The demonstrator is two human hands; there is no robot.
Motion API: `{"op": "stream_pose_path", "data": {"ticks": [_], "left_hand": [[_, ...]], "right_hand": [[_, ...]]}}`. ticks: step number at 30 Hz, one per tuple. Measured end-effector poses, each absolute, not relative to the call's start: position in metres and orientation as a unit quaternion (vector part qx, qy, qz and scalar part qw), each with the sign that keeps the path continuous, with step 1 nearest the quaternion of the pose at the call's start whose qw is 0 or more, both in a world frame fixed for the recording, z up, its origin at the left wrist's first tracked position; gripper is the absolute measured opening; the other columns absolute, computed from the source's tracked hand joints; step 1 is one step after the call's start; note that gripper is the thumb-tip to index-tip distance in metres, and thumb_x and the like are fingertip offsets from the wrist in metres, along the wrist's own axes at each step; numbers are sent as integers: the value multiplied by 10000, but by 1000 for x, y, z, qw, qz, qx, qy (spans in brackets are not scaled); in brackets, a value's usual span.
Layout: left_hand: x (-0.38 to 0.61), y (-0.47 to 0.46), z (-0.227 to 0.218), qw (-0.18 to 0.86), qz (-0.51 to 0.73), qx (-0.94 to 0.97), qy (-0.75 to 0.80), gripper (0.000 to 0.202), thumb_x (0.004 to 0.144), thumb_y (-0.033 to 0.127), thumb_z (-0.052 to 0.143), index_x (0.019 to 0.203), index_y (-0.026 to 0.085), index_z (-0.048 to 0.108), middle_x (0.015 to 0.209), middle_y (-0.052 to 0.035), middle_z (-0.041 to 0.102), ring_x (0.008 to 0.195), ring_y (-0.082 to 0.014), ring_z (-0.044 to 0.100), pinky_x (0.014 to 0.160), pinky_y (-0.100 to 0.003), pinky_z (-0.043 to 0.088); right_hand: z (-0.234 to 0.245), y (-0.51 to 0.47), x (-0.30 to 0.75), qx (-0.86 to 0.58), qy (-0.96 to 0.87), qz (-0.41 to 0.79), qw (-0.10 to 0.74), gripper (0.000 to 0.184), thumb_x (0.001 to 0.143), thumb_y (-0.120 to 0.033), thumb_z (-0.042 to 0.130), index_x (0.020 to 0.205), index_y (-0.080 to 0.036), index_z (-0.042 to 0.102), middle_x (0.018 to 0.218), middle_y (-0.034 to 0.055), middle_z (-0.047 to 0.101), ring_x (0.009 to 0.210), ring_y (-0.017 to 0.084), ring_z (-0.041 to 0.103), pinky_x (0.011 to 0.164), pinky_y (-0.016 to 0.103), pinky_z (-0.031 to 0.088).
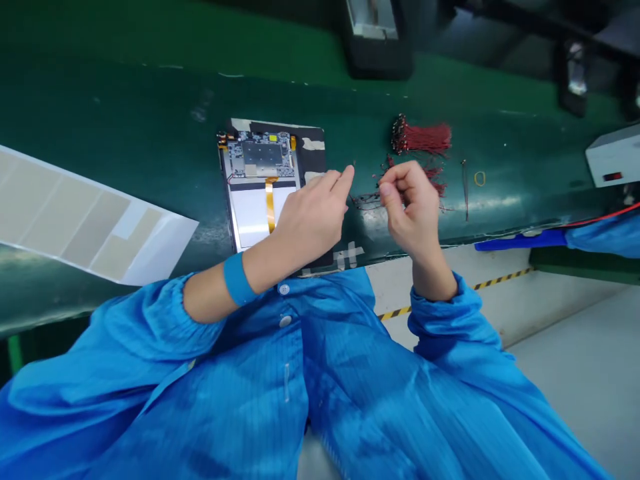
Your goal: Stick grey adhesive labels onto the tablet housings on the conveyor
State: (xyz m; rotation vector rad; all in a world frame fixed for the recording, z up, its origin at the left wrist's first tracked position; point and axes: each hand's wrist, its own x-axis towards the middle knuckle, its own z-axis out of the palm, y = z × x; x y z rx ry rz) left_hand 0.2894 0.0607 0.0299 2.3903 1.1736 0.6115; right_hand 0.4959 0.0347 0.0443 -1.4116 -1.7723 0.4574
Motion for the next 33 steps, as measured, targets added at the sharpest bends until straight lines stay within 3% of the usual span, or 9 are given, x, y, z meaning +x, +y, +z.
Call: {"op": "stream_pose_path", "data": {"ticks": [2,5,8,11,16,19,23,29,33], "left_hand": [[282,60,33,267,276,831,401,516,950,145,598,1466,125,620,1283,-135,715,961,-233,711,777,-347,560],[264,51,39,384,338,760,401,243,940,211,661,1169,172,730,912,-28,732,640,-135,612,653,-289,520],[248,37,46,451,349,698,434,71,952,230,672,968,180,720,754,1,682,582,-117,591,574,-254,472],[230,24,48,459,350,675,458,63,963,219,673,938,183,717,798,-9,705,627,-121,636,562,-248,467],[178,2,35,374,395,647,534,224,1008,329,704,1213,238,702,934,-16,731,742,-135,684,600,-275,500],[152,-11,21,282,400,670,558,157,1039,334,650,1155,249,710,1002,-38,723,829,-170,679,630,-324,512],[144,-26,4,168,366,748,528,134,1005,282,638,1104,236,715,1179,-99,700,1107,-287,656,853,-465,580],[156,-36,-12,138,335,812,457,235,924,187,675,1145,256,718,1328,-140,651,1232,-351,585,1013,-581,532],[161,-35,-16,134,336,825,433,275,897,173,681,1153,262,731,1351,-139,645,1259,-366,582,1022,-587,531]], "right_hand": [[49,27,487,-530,-724,228,378,172,1081,-355,558,953,-240,551,751,-46,517,616,108,474,597,278,365],[50,22,471,-498,-746,264,356,152,1068,-315,566,940,-233,554,730,-52,521,611,102,472,587,266,359],[50,22,455,-472,-771,267,333,138,1040,-270,573,910,-228,554,749,-39,558,626,104,480,614,268,381],[49,18,440,-452,-793,250,324,106,1003,-202,570,898,-218,568,769,-26,594,622,101,474,633,271,390],[35,-1,420,-473,-798,236,289,88,956,-183,568,878,-211,598,707,-27,615,590,105,494,602,267,364],[22,-12,412,-496,-797,244,242,123,954,-200,549,845,-209,606,686,-19,638,587,112,527,593,268,342],[13,-19,408,-509,-804,231,202,149,951,-213,531,834,-205,624,654,-16,629,583,124,549,600,277,316],[12,-22,407,-487,-830,216,165,192,976,-211,509,847,-194,650,652,-6,635,583,130,535,601,294,291],[11,-21,405,-487,-838,202,144,207,987,-214,493,869,-189,662,692,12,676,610,140,557,606,302,280]]}}
